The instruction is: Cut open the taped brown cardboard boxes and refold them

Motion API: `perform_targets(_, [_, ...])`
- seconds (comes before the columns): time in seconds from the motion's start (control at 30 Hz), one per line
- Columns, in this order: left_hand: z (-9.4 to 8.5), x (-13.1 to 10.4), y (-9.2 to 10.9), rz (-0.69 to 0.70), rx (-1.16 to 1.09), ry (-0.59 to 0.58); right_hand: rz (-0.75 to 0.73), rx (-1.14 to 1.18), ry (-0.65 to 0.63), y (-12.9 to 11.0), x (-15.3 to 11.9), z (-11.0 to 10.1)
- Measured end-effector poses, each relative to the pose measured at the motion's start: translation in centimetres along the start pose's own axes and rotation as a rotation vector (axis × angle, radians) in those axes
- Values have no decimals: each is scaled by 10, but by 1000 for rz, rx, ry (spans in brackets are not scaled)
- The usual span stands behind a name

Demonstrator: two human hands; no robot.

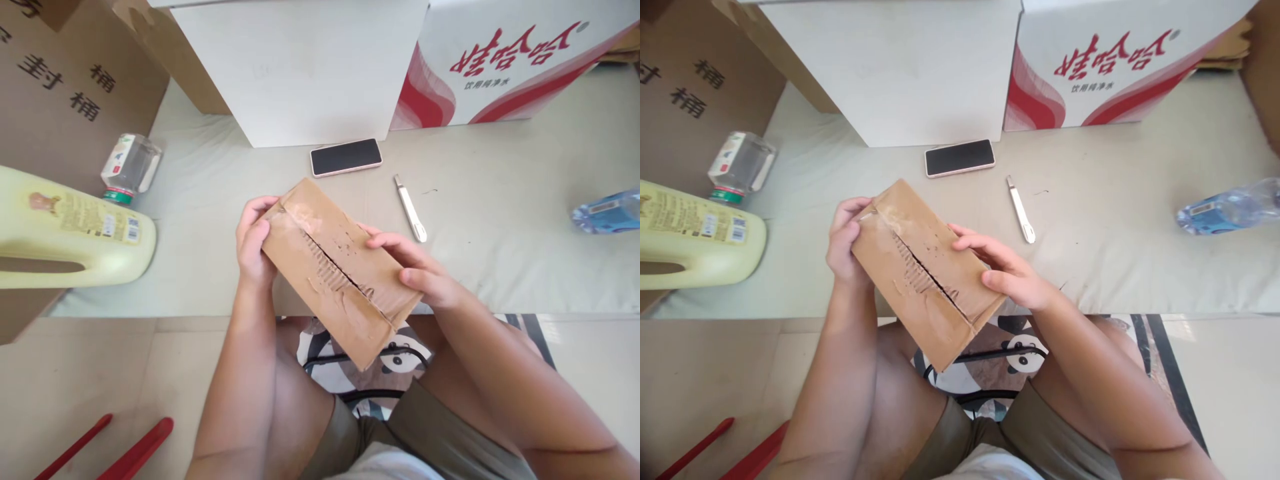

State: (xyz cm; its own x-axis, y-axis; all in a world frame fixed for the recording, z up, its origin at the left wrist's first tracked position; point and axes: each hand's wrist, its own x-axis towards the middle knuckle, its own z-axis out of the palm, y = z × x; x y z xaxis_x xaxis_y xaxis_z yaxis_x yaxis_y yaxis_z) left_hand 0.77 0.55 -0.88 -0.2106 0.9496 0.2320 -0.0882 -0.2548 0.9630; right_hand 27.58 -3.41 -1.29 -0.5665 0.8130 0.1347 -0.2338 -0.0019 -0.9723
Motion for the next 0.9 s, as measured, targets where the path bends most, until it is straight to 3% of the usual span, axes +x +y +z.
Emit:
perform_targets(0.4, [-1, 4, 0, -58, -26, -32, 26, 94, 85, 3, 1, 7])
perform_targets(0.67, [-1, 2, -3, -23, -16, -67, 7, -3, 203, 0, -5, 20])
perform_targets(0.73, [-2, 3, -3, -20, -11, -92, 64, -149, 323, 3, -9, 14])
perform_targets(0.83, [-2, 3, -1, -16, 18, -124, 139, -589, 610, 13, -12, -6])
perform_targets(0.9, [-3, 2, 0, -8, 45, -145, 225, -895, 724, 20, -11, -22])
